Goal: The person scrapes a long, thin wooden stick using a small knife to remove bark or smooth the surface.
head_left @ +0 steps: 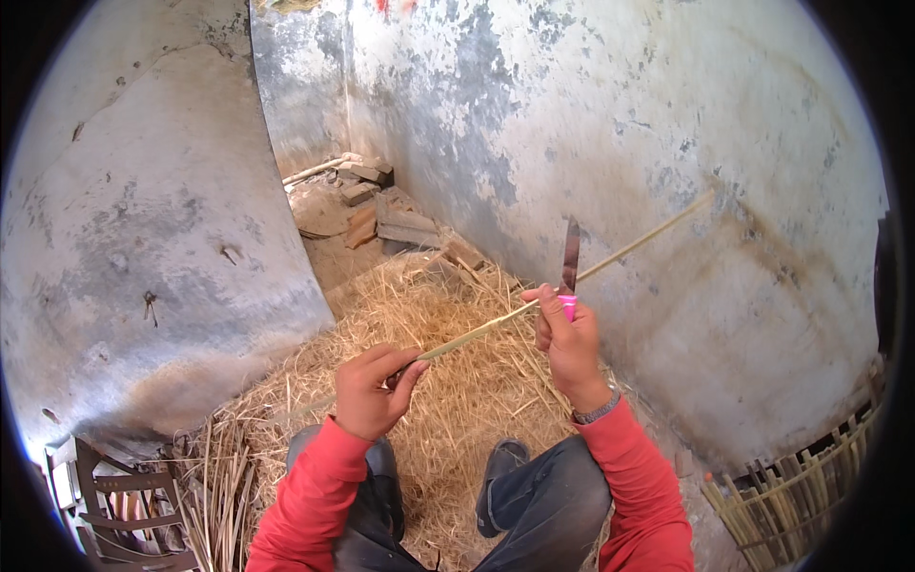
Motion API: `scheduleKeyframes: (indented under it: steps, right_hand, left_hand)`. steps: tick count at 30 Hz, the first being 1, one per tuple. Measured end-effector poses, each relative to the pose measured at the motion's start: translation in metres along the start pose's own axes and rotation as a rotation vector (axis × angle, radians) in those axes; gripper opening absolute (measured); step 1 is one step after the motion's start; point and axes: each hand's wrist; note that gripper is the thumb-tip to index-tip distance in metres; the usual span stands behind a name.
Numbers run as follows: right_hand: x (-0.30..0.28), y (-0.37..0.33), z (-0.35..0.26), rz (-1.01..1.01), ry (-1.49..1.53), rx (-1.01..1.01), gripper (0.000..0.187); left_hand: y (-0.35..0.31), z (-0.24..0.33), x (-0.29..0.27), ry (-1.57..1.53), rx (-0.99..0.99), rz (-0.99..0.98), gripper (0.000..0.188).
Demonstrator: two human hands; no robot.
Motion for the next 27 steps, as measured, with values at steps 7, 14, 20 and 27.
scheduleKeyframes:
  steps: [7,14,20,27]
  right_hand:
    - [0.042,-0.005,0.004,-0.108,-0.029,0.009,0.024]
    - [0.076,-0.004,0.008,0.043,0.218,-0.093,0.018]
    - [0.095,-0.003,0.008,0.091,0.061,-0.226,0.020]
    - [0.078,-0.005,0.013,-0.189,-0.266,-0.283,0.026]
  left_hand:
    - [0.006,0.002,0.035,0.024,-0.051,0.251,0.008]
    - [0.020,0.011,0.060,-0.052,-0.097,0.339,0.009]
    - [0.017,0.019,0.079,-0.236,-0.028,0.279,0.016]
    - [0.050,0.010,0.024,-0.527,-0.141,0.441,0.036]
Point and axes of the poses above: each hand's wrist, its own y-axis towards the middle knuckle, its own x-axis out of the palm, z = x × y, and after that the axes turned 10 degrees about x, right-handed
